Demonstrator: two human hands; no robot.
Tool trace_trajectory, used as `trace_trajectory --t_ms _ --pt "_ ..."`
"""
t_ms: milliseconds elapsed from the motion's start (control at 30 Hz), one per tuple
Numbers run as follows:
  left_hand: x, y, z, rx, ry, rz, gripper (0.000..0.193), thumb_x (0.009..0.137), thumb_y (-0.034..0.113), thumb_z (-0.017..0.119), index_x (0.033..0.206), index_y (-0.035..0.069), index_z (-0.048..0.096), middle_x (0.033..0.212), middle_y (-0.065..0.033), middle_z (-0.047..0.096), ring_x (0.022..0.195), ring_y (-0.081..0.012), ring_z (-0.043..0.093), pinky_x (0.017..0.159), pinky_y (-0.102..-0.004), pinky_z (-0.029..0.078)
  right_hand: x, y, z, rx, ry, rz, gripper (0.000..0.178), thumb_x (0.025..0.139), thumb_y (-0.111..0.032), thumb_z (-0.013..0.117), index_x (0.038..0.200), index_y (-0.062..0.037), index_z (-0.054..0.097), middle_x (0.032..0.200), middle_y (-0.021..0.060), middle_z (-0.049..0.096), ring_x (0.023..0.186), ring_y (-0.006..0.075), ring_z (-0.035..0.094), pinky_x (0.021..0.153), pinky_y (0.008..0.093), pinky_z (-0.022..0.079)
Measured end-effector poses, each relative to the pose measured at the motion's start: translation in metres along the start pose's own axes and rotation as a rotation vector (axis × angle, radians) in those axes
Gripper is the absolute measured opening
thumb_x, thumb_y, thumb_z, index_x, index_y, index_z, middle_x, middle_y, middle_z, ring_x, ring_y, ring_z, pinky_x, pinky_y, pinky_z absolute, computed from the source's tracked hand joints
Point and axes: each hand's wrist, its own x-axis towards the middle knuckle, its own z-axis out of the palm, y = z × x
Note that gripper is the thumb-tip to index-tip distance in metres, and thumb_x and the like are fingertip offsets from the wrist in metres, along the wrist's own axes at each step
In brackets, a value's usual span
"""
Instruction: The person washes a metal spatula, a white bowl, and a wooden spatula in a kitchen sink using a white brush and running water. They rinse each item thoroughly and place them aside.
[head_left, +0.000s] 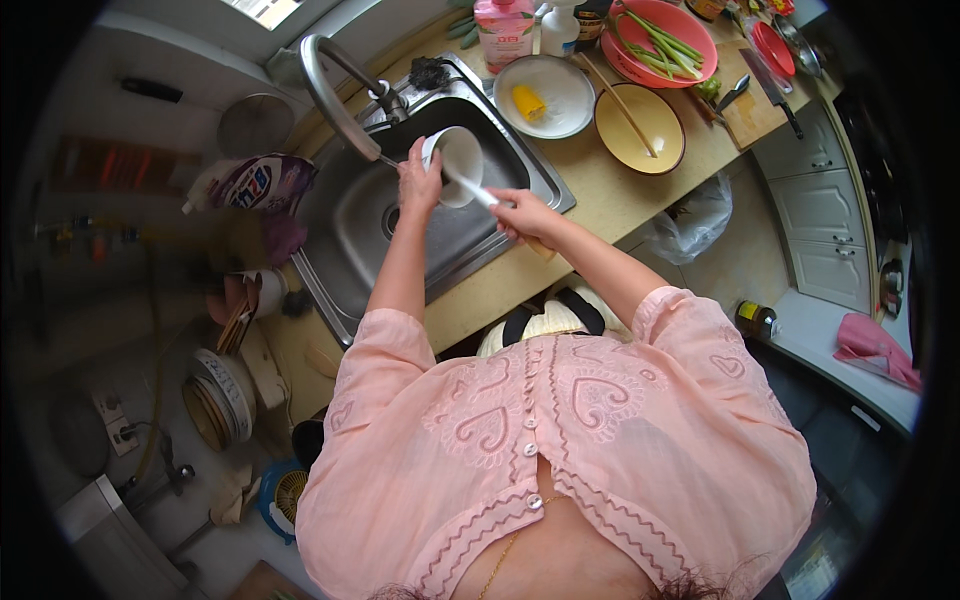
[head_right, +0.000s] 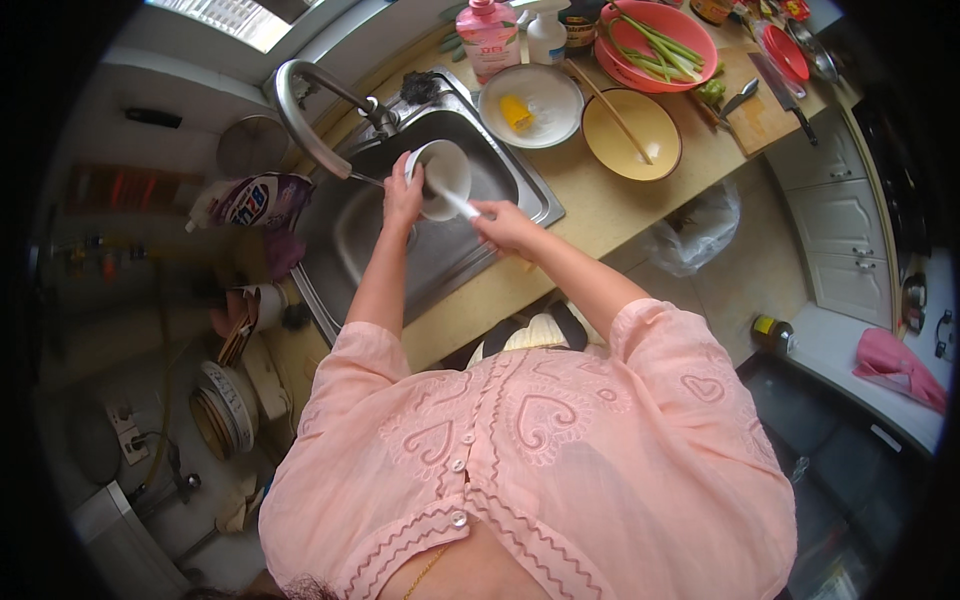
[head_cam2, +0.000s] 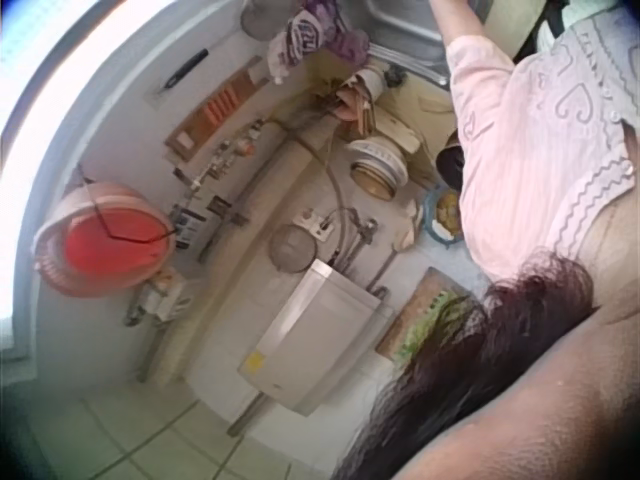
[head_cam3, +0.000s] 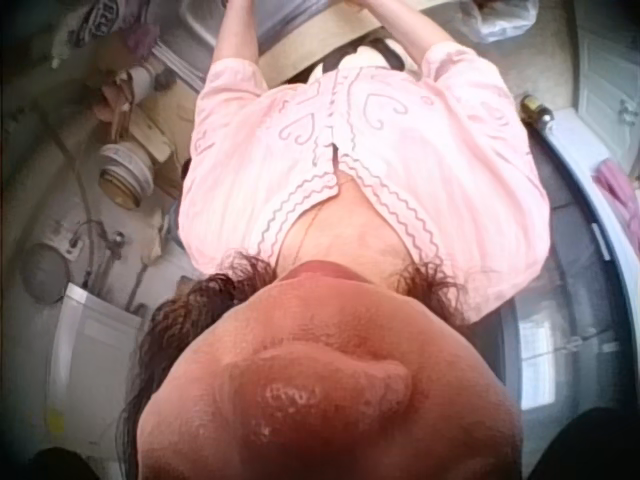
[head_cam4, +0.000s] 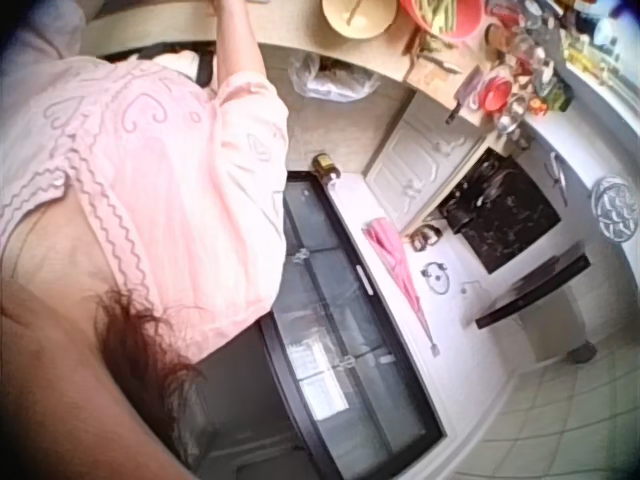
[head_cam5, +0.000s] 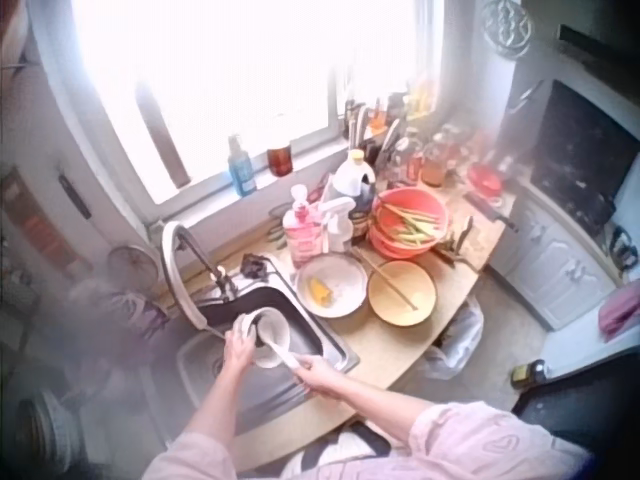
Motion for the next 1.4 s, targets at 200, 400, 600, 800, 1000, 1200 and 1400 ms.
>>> trace_trajectory --t_ms 200,400,600,800,1000,1200,1400 --pt "-0.014 -0.013 -0.013 -0.358 -0.063 -0.236 0.045 0.085 0.035 0.046 0.126 0.016 0.041 0.113 -0.0214 0.051 0.087 -0.0362 0.059 0.052 -0.0392 0.055 0.007 0.008 0.007 -0.379 0.066 -0.323 0.044 0.084 -0.017 0.05 0.127 -0.0161 0.045 0.072 0.0093 0.06 0.056 0.0171 0.056 0.053 0.0308 0.047" --pt "-0.018 -0.038 -0.004 -0.31 0.027 -0.25 0.042 0.087 0.035 0.045 0.122 0.013 0.046 0.111 -0.0176 0.056 0.09 -0.0289 0.061 0.054 -0.0381 0.056 0.014 0.018 -0.004 -0.934 0.236 -0.32 0.039 0.083 -0.02 0.051 0.122 -0.0236 0.05 0.081 0.015 0.061 0.069 0.0344 0.058 0.061 0.0435 0.047" --pt "-0.04 -0.028 -0.02 -0.872 -0.216 -0.498 0.049 0.089 0.044 0.039 0.129 0.016 0.029 0.117 -0.0135 0.047 0.089 -0.0346 0.059 0.051 -0.0465 0.056 -0.004 -0.009 0.006 -1.242 0.311 -0.533 0.042 0.079 -0.009 0.048 0.12 -0.0208 0.05 0.07 0.0099 0.06 0.061 0.0282 0.061 0.053 0.0398 0.047" --pt "-0.027 -0.017 -0.011 -0.525 -0.105 -0.418 0.048 0.087 0.043 0.043 0.127 0.017 0.037 0.115 -0.0153 0.05 0.082 -0.0346 0.061 0.044 -0.0428 0.054 0.003 0.013 -0.007 -1.272 0.28 -0.455 0.04 0.079 -0.015 0.052 0.116 -0.0263 0.055 0.067 0.0117 0.061 0.06 0.0278 0.061 0.049 0.0404 0.047" --pt "-0.014 0.012 -0.018 -0.151 -0.151 -0.179 0.048 0.086 0.043 0.044 0.129 0.022 0.04 0.109 -0.0223 0.051 0.091 -0.0357 0.057 0.049 -0.0411 0.054 0.007 0.009 -0.02 -1.141 0.549 -0.507 0.04 0.081 -0.013 0.049 0.118 -0.0292 0.053 0.068 0.0077 0.058 0.06 0.0268 0.059 0.052 0.04 0.046" --pt "0.007 -0.03 0.004 0.087 -0.027 0.124 0.045 0.087 0.038 0.046 0.128 0.022 0.041 0.105 -0.0256 0.053 0.095 -0.036 0.055 0.061 -0.0439 0.053 -0.005 0.008 -0.011 -1.17 0.363 -0.505 0.042 0.078 -0.013 0.051 0.118 -0.0295 0.053 0.07 0.0069 0.059 0.06 0.0265 0.059 0.052 0.0387 0.046" --pt "-0.018 0.015 -0.012 -0.426 -0.14 -0.222 0.043 0.089 0.037 0.042 0.129 0.022 0.039 0.112 -0.0169 0.053 0.083 -0.0327 0.06 0.044 -0.0413 0.054 0.004 0.011 -0.026 -1.117 0.439 -0.427 0.039 0.081 -0.015 0.049 0.117 -0.0295 0.054 0.067 0.0092 0.055 0.06 0.0265 0.058 0.054 0.038 0.046"
